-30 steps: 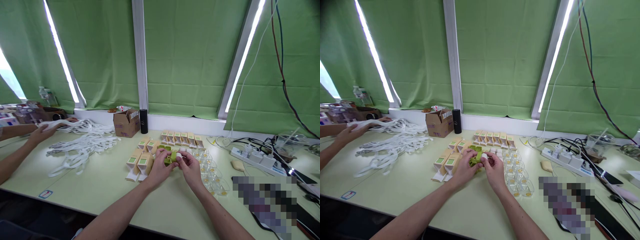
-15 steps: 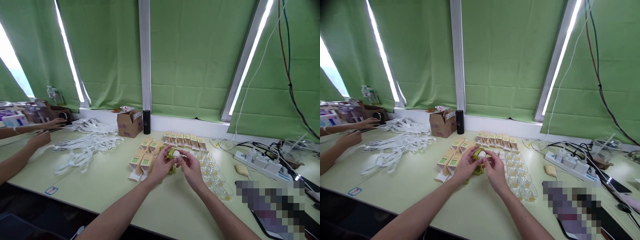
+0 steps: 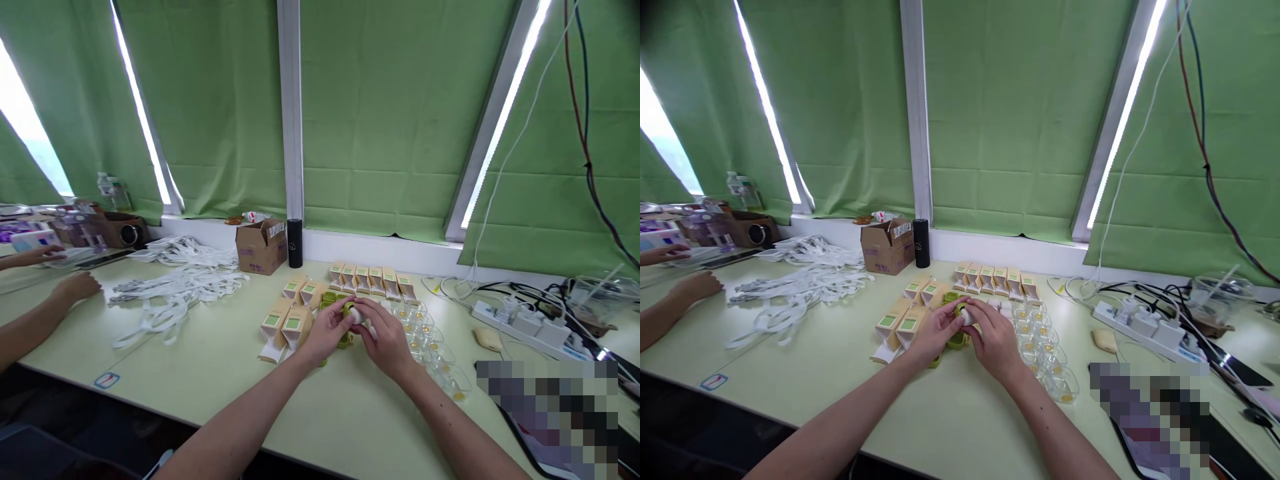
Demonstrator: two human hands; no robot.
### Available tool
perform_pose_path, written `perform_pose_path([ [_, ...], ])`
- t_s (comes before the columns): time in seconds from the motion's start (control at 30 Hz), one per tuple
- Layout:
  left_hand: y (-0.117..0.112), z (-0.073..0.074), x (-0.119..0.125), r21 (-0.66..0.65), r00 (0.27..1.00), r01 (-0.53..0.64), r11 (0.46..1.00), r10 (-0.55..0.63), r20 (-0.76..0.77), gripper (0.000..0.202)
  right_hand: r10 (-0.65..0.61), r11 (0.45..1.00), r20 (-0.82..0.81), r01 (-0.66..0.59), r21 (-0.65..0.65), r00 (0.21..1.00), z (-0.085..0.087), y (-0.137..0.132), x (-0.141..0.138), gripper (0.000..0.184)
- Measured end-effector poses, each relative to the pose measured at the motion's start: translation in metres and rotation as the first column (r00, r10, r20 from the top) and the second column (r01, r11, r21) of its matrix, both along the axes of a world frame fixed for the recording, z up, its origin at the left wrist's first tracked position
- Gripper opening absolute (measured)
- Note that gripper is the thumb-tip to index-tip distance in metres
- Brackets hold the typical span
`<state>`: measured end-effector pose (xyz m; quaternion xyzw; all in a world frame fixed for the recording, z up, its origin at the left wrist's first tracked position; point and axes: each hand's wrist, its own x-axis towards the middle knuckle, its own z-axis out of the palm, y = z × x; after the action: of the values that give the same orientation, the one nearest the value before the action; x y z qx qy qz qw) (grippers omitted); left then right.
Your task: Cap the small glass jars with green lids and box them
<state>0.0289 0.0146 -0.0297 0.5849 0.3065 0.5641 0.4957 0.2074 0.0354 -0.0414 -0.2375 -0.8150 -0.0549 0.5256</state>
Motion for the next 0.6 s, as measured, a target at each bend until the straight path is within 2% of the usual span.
perform_pose_path([
  [0.13,-0.0037,0.0020,0.0010,-0.022,0.999,0.042,0.999,-0.042,-0.001,0.070,-0.064,0.996,0.044,0.061,0.068,0.997,-0.0043,-0.0013,0.0035,0.040],
  [0.33,-0.0087,0.0047,0.0048,0.040,0.998,-0.004,0.999,0.006,-0.058,0.063,-0.117,0.984,0.066,0.107,0.140,0.991,-0.0048,-0.0054,0.0019,0.041],
  [0.6,-0.0068,-0.0015,0.0099,0.027,0.996,-0.065,0.998,0.066,-0.056,0.055,-0.145,0.969,0.041,0.134,0.207,0.989,-0.0034,-0.0069,-0.0047,0.034],
])
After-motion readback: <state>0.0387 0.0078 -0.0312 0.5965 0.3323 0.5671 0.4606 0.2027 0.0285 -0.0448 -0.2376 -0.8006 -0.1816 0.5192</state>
